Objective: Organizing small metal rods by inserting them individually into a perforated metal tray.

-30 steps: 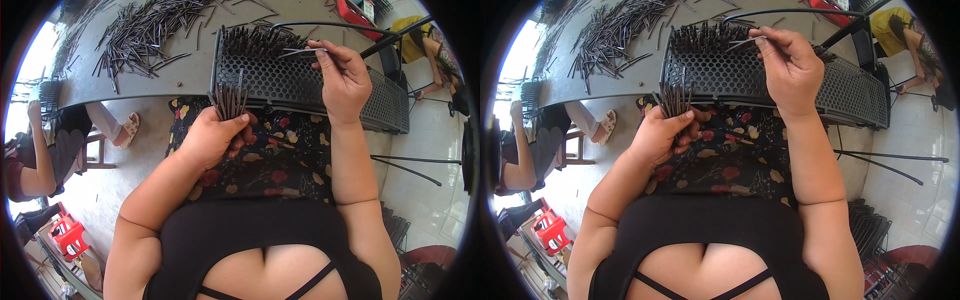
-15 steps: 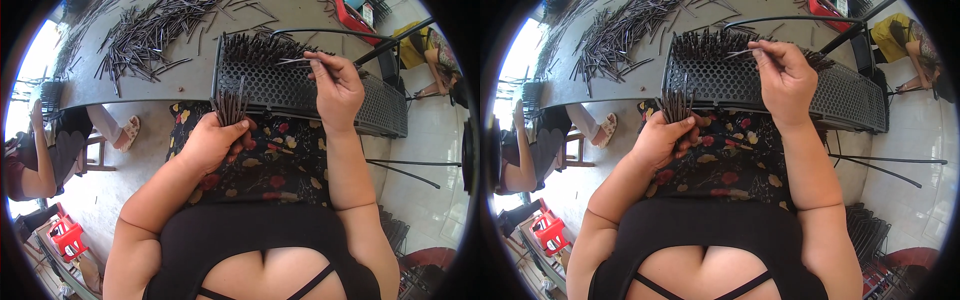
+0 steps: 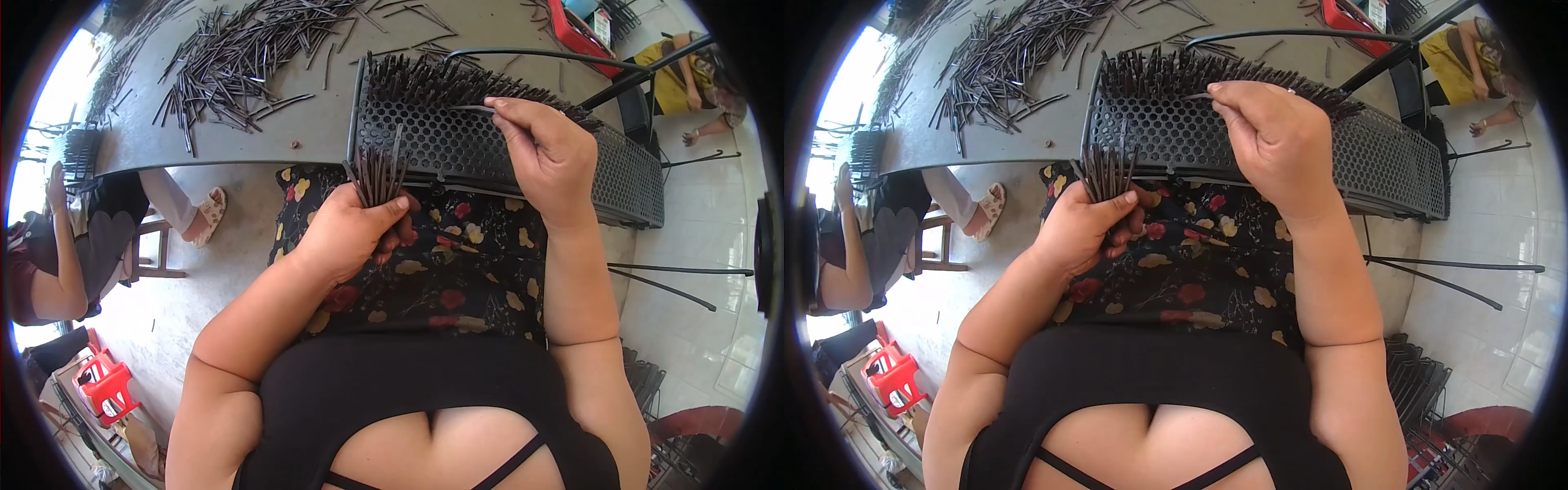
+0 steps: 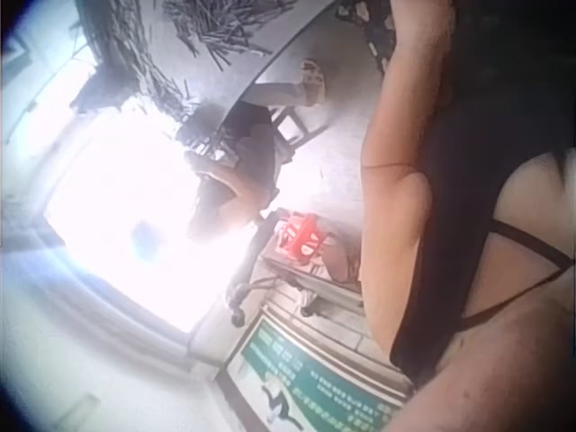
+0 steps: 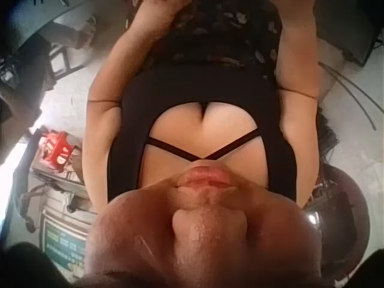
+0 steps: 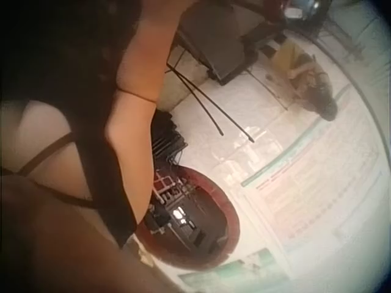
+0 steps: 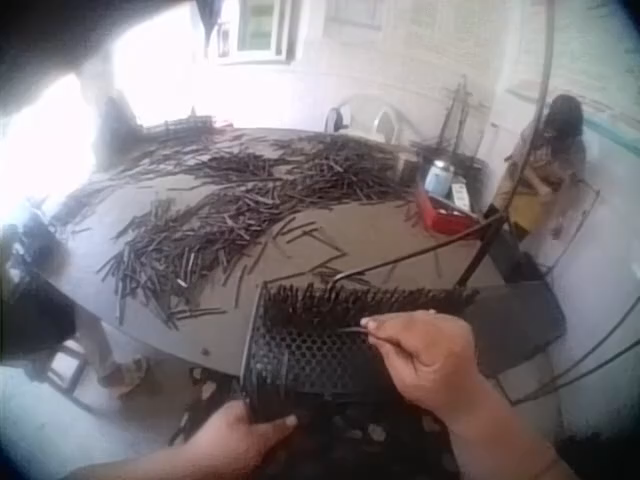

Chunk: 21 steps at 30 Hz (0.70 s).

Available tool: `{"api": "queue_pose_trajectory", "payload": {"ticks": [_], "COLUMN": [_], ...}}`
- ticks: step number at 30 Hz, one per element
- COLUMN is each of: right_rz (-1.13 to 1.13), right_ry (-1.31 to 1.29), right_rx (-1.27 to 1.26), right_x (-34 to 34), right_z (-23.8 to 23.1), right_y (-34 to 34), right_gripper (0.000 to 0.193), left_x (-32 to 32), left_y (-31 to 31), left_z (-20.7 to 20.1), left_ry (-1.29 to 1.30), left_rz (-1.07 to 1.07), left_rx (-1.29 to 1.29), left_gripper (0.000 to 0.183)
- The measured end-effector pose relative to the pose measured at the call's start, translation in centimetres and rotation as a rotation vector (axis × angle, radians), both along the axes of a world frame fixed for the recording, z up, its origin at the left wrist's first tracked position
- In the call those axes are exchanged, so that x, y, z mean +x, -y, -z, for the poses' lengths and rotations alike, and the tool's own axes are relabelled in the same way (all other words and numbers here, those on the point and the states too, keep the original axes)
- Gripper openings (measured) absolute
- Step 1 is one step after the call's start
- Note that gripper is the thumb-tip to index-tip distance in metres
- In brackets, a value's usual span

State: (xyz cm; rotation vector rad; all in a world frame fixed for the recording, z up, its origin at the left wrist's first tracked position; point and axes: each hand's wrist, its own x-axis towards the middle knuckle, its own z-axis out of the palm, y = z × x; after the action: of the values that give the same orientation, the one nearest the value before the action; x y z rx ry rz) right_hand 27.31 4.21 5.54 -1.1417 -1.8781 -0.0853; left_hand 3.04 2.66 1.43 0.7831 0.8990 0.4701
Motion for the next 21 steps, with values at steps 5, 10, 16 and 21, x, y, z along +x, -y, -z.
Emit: {"api": "queue_pose_trajectory", "payload": {"ticks": [5,10,16,21], "right_rz": [-0.074,-0.135,-0.047,0.037], "right_ry": [0.010,0.042,0.010,0.160], "right_rx": [-0.159,-0.243,-0.184,-0.202], "right_x": [0.7,0.6,-0.4,0.1], "right_z": [-2.2,-2.2,-1.0,-0.3], "right_y": [-0.8,-1.9,-3.4,-4.1], "right_gripper": [0.013,0.012,0.012,0.020], "left_x": [-0.1,-0.1,-0.2,-0.3], "left_y": [0.2,0.2,0.1,0.2], "left_z": [0.0,0.3,0.1,0.3], "left_ry": [-0.018,-0.030,-0.037,-0.019], "left_rz": [0.006,0.012,0.042,0.036], "left_rx": [0.009,0.003,0.019,0.027], "left_gripper": [0.019,0.018,0.014,0.014]}}
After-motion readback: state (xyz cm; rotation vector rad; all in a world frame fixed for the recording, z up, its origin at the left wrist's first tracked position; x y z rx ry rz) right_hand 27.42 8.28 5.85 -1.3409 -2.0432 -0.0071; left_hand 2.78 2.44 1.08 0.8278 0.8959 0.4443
